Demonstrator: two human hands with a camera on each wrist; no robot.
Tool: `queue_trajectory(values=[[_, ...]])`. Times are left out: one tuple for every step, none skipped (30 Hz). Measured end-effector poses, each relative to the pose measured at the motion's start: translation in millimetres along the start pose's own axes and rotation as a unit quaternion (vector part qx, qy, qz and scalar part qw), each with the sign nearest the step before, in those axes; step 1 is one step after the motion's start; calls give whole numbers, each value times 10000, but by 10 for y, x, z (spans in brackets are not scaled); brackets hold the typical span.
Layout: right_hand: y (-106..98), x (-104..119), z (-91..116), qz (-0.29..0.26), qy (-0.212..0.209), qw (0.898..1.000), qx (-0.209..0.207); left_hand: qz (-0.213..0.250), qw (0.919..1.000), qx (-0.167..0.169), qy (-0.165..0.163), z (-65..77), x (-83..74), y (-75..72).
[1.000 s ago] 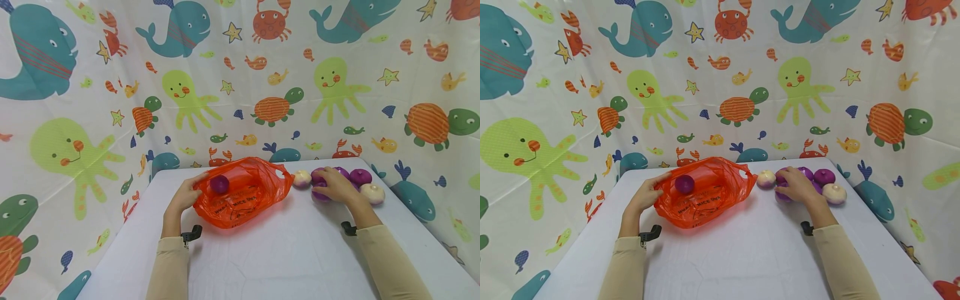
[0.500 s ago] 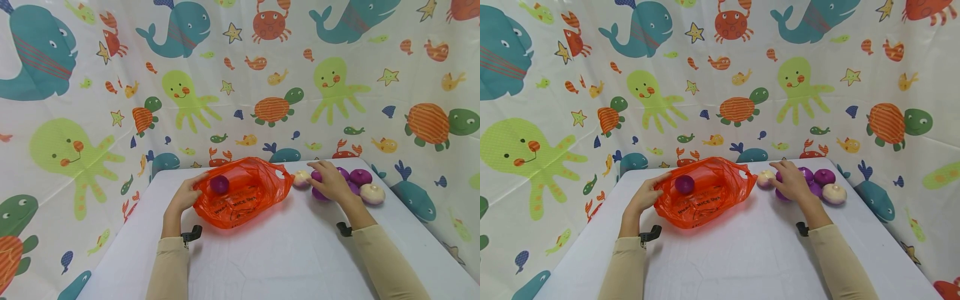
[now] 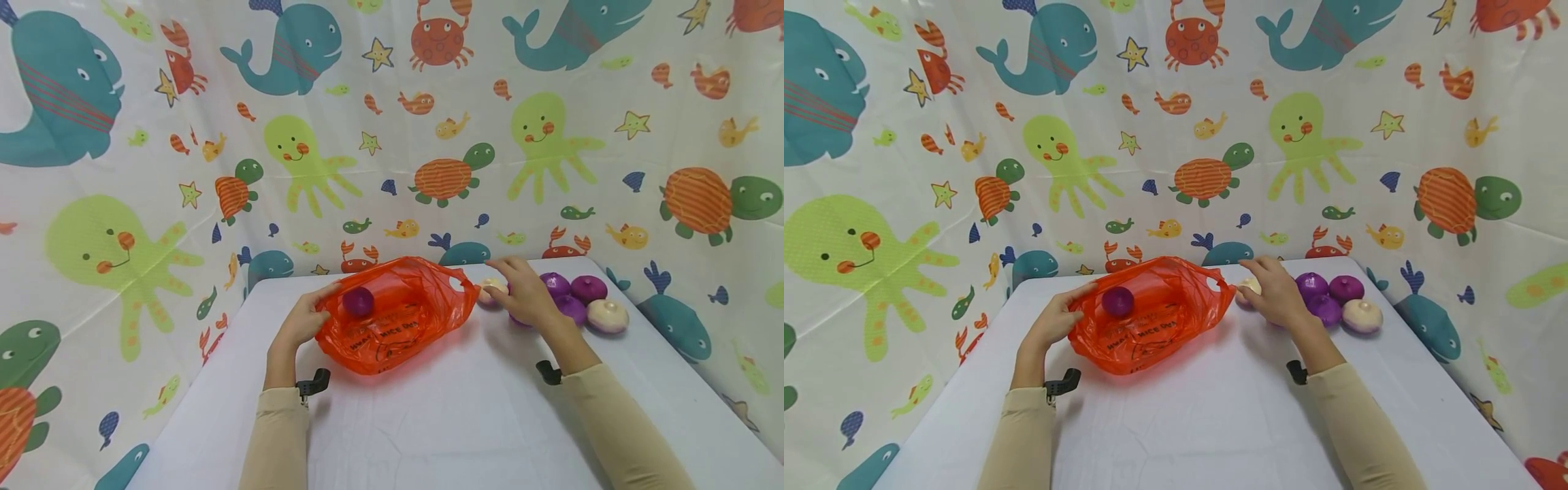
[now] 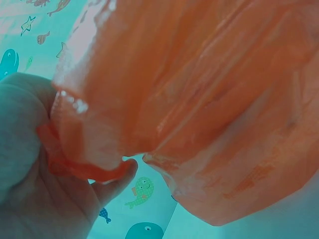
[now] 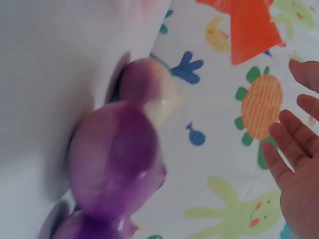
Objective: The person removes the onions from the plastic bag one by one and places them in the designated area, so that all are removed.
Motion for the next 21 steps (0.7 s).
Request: queue_trajectory(values=[[8, 35, -23, 9, -77, 10000, -42, -8, 10000, -1, 8, -1, 2, -1], [15, 74, -47, 12, -169, 9998, -91, -17, 10000, 5, 16, -3, 5, -2], [23, 115, -71, -8, -265, 9995, -142, -22, 10000, 8, 31, -4, 6, -2], [35, 152, -95, -23, -351, 9992, -191, -31, 10000, 9, 42, -4, 7, -2], [50, 187, -120, -50, -431, 9988, -221, -36, 10000, 8, 42, -5, 10, -2], [66, 222, -147, -80, -489, 9985, -244, -37, 10000, 7, 47, -7, 12, -1], [86, 253, -176, -89, -570, 9980, -270, -28, 10000, 16, 49, -10, 14, 0], [101, 290, -203, -107, -656, 9974, -293, -15, 10000, 25, 54, -14, 16, 2], [116, 323, -228, -106, -731, 9968, -312, -7, 10000, 28, 63, -17, 17, 2], [134, 351, -253, -76, -823, 9960, -329, 2, 10000, 33, 71, -20, 18, 2], [147, 380, -278, -58, -919, 9951, -349, 7, 10000, 36, 82, -22, 19, 2], [162, 407, -301, -37, -990, 9944, -366, 3, 10000, 33, 93, -25, 19, 1], [175, 432, -320, -25, -1055, 9937, -376, 3, 10000, 33, 92, -27, 19, 1], [184, 458, -336, -35, -1109, 9931, -378, -3, 10000, 30, 91, -28, 19, 1], [197, 480, -352, -36, -1149, 9927, -375, -10, 10000, 29, 92, -29, 18, 1], [209, 505, -369, -53, -1189, 9922, -369, -10, 10000, 31, 90, -30, 18, 1], [220, 529, -386, -69, -1225, 9918, -356, -13, 10000, 29, 88, -30, 17, 1], [237, 548, -400, -73, -1265, 9913, -343, -14, 10000, 24, 86, -31, 15, 2], [249, 569, -413, -108, -1288, 9911, -326, -9, 10000, 24, 86, -29, 14, 2], [264, 590, -426, -156, -1314, 9907, -318, -10, 10000, 21, 92, -27, 12, 1], [280, 609, -439, -198, -1335, 9904, -302, -8, 9999, 19, 99, -24, 10, 0]])
Point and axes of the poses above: each hand's wrist, its own z-axis away from the middle knuckle, its own y-axis out of the palm, x = y × z, the point moved 5 cm from there along -z, towards the middle knuckle, and after that the axes turned 15 degrees about -y, right-handed, at the moved point
